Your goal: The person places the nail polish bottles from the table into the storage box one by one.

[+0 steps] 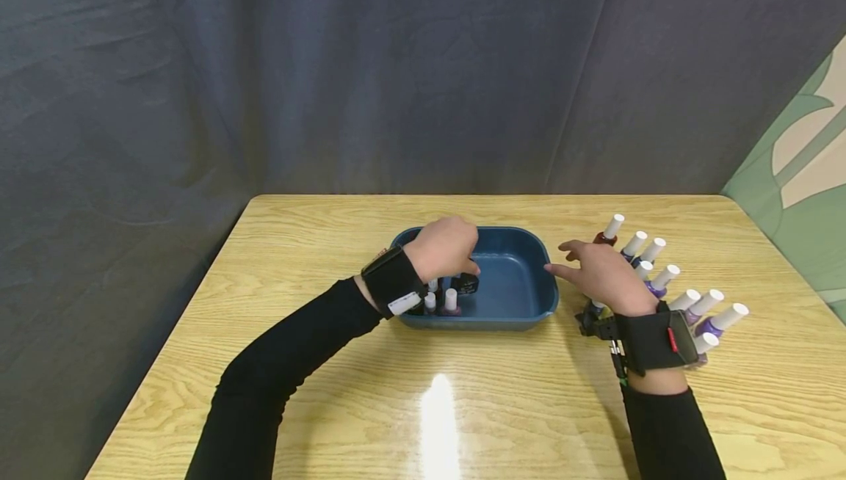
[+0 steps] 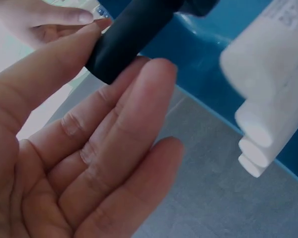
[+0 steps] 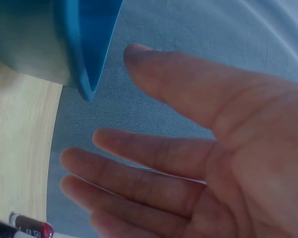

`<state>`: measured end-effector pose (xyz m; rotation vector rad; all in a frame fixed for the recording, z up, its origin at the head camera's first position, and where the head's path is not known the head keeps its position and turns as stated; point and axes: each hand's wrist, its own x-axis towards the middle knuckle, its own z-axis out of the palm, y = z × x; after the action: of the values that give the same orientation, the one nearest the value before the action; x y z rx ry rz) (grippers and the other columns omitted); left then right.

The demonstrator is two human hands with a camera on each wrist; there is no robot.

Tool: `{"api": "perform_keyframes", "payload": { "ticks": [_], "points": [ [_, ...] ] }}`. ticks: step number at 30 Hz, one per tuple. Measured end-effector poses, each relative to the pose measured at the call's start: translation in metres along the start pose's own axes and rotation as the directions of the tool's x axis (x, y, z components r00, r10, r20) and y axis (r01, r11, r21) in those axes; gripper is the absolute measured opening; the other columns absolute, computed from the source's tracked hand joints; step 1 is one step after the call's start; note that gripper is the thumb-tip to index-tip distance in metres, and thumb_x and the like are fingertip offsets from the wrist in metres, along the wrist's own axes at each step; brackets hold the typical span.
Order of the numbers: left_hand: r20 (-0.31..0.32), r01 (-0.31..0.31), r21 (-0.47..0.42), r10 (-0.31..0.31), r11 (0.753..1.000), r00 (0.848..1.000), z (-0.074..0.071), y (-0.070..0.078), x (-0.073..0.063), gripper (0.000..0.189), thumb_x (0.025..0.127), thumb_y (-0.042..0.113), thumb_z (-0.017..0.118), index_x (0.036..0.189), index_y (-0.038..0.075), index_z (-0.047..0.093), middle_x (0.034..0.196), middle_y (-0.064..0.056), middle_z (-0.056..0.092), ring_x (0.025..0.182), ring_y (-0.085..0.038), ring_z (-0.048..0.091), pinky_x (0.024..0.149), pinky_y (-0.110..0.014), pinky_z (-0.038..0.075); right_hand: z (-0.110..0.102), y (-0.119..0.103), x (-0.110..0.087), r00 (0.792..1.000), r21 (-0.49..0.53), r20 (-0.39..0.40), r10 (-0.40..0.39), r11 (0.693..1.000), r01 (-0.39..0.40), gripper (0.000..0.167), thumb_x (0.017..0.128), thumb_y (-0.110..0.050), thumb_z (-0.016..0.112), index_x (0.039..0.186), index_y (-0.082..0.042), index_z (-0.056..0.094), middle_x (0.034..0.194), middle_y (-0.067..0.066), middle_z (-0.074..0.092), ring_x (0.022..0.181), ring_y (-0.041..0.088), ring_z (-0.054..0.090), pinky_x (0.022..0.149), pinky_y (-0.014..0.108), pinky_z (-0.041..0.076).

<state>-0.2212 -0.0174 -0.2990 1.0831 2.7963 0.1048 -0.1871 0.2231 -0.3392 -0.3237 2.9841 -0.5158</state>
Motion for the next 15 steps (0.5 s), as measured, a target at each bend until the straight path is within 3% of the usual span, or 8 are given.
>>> {"api": "perform_keyframes", "payload": {
  "ticks": [6, 15],
  "points": [
    [0.016, -0.001, 0.015, 0.001, 1.000, 1.000, 0.0054, -0.0005, -0.0014, 0.024, 0.080, 0.031, 0.070, 0.070, 0.011, 0.062, 0.058, 0.002, 0.047, 0.057, -0.013, 0.052, 0.058, -0.022, 0.041, -0.0006, -0.0011, 0.0003, 1.000, 0.000, 0.000, -0.001, 1.000, 0.001, 0.053, 0.089, -0.031, 0.059, 0.121, 0.010, 0.051, 0.112, 0.031, 0.058, 0.079, 0.031, 0.064, 0.068, 0.043, 0.050],
    [0.093, 0.032, -0.017, -0.030, 0.999, 0.995, 0.0082, 0.0019, -0.0018, 0.017, 0.080, 0.027, 0.071, 0.081, 0.011, 0.065, 0.069, 0.000, 0.057, 0.065, -0.013, 0.057, 0.059, -0.022, 0.043, -0.0015, -0.0005, -0.0009, 1.000, -0.003, -0.003, 0.000, 1.000, 0.000, 0.053, 0.089, -0.032, 0.059, 0.121, 0.010, 0.052, 0.111, 0.032, 0.058, 0.081, 0.033, 0.064, 0.069, 0.044, 0.051]
  ]
}}
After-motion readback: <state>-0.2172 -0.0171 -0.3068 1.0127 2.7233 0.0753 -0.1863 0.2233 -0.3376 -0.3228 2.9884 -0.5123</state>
